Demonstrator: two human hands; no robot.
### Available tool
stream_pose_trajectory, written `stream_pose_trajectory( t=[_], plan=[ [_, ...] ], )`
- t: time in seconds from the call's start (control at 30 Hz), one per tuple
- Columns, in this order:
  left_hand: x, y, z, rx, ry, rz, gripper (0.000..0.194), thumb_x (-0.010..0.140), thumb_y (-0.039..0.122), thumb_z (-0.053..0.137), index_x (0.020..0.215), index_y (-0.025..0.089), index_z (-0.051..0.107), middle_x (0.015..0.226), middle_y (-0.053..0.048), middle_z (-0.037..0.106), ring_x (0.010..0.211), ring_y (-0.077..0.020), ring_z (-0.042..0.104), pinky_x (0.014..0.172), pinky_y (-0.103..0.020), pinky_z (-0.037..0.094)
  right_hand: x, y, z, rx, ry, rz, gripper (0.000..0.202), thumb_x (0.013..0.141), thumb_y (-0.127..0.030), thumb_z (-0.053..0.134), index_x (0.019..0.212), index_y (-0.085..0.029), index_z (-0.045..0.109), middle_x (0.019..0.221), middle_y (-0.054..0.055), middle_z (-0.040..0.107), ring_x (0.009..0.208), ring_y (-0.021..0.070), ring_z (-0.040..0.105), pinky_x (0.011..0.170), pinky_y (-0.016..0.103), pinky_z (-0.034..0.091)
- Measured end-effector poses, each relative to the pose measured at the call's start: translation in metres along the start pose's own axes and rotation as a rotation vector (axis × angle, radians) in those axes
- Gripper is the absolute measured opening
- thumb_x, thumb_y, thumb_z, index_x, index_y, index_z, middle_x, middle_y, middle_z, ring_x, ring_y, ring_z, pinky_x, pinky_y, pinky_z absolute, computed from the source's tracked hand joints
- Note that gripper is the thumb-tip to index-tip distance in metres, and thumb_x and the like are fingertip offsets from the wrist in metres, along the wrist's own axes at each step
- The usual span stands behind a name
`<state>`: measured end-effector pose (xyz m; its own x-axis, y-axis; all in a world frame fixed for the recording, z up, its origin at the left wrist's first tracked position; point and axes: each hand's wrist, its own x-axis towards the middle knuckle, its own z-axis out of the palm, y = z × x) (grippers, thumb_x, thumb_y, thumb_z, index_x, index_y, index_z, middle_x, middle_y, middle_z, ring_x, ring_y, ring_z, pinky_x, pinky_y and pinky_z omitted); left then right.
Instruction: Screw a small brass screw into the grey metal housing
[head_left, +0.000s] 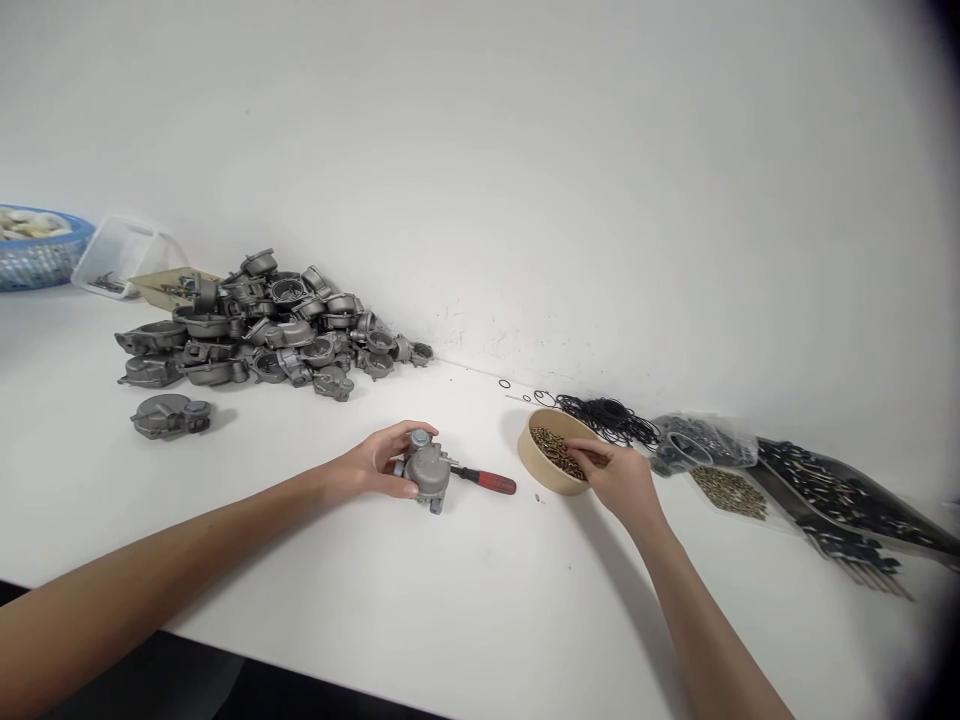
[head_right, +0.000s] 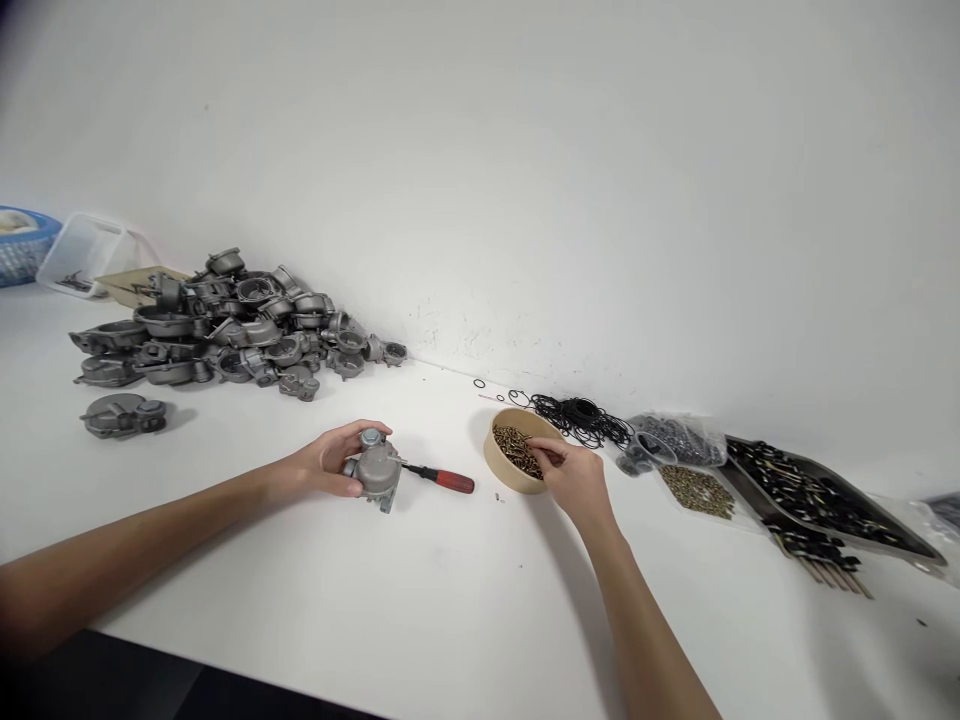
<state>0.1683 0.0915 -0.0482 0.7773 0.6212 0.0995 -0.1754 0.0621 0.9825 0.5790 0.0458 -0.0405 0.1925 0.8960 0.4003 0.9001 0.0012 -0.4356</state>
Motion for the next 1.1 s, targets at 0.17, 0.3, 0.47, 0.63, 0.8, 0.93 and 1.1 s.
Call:
stream_pose_trajectory(
  t=[0.17,0.3,0.47,0.63,0.8,0.93,1.1],
  plan=[
    [0.000,-0.003,-0.003,0.000,-0.011,0.003,0.080,0.075,0.028,0.085,0.147,0.027,0.049,0.144,-0.015,0.053,0.137,-0.0403,0.046,0.094,-0.047,0.053,0.002,-0.003,-0.002,-0.042,-0.044,-0.013,0.028,0.086,-0.037,0.059,0.098,-0.024,0.081,0.092,0.006,0.081,0.081,0.0277,0.077,0.075,0.039,0.062],
    [0.002,-0.008,-0.007,0.003,-0.019,0.002,0.086,0.076,0.030,0.083,0.152,0.032,0.044,0.154,-0.012,0.045,0.144,-0.0411,0.037,0.098,-0.052,0.052,0.016,-0.009,-0.005,-0.113,-0.141,-0.068,0.028,0.089,-0.033,0.057,0.102,-0.026,0.081,0.098,0.004,0.081,0.085,0.0267,0.077,0.079,0.038,0.060],
    [0.006,-0.012,-0.013,0.027,-0.050,0.019,0.071,0.077,0.038,0.079,0.144,0.031,0.057,0.163,-0.007,0.035,0.152,-0.0431,0.023,0.113,-0.057,0.039,0.042,-0.019,-0.007,-0.261,-0.349,-0.175,0.020,0.096,-0.026,0.059,0.098,-0.023,0.078,0.093,0.005,0.079,0.081,0.0200,0.073,0.082,0.037,0.057],
    [0.006,-0.013,-0.016,0.067,-0.041,0.052,0.062,0.081,0.038,0.075,0.141,0.029,0.060,0.167,-0.003,0.029,0.155,-0.0424,0.016,0.122,-0.059,0.026,0.050,-0.027,-0.005,-0.353,-0.485,-0.260,0.028,0.101,-0.042,0.058,0.099,-0.018,0.072,0.092,0.004,0.074,0.082,0.0148,0.069,0.084,0.035,0.057],
    [0.004,-0.014,-0.015,0.120,-0.003,0.082,0.061,0.085,0.035,0.070,0.144,0.029,0.058,0.165,-0.004,0.033,0.154,-0.0402,0.022,0.122,-0.058,0.027,0.047,-0.029,-0.005,-0.362,-0.505,-0.297,0.029,0.101,-0.043,0.057,0.099,-0.017,0.070,0.096,0.004,0.073,0.083,0.0143,0.068,0.083,0.034,0.058],
    [0.002,-0.008,-0.011,0.198,0.052,0.122,0.061,0.085,0.029,0.067,0.145,0.027,0.057,0.160,-0.008,0.041,0.149,-0.0409,0.034,0.113,-0.056,0.040,0.046,-0.033,-0.016,-0.312,-0.402,-0.261,0.024,0.097,-0.038,0.061,0.089,-0.020,0.075,0.090,0.005,0.076,0.082,0.0185,0.070,0.082,0.036,0.057],
    [-0.008,0.016,-0.006,0.368,0.250,0.303,0.054,0.092,0.027,0.061,0.145,0.031,0.055,0.143,-0.010,0.058,0.134,-0.0343,0.049,0.108,-0.053,0.041,0.030,-0.074,-0.035,-0.072,-0.169,-0.269,0.028,0.093,-0.038,0.055,0.088,-0.028,0.081,0.100,0.006,0.080,0.088,0.0287,0.073,0.079,0.042,0.058]
  ],
)
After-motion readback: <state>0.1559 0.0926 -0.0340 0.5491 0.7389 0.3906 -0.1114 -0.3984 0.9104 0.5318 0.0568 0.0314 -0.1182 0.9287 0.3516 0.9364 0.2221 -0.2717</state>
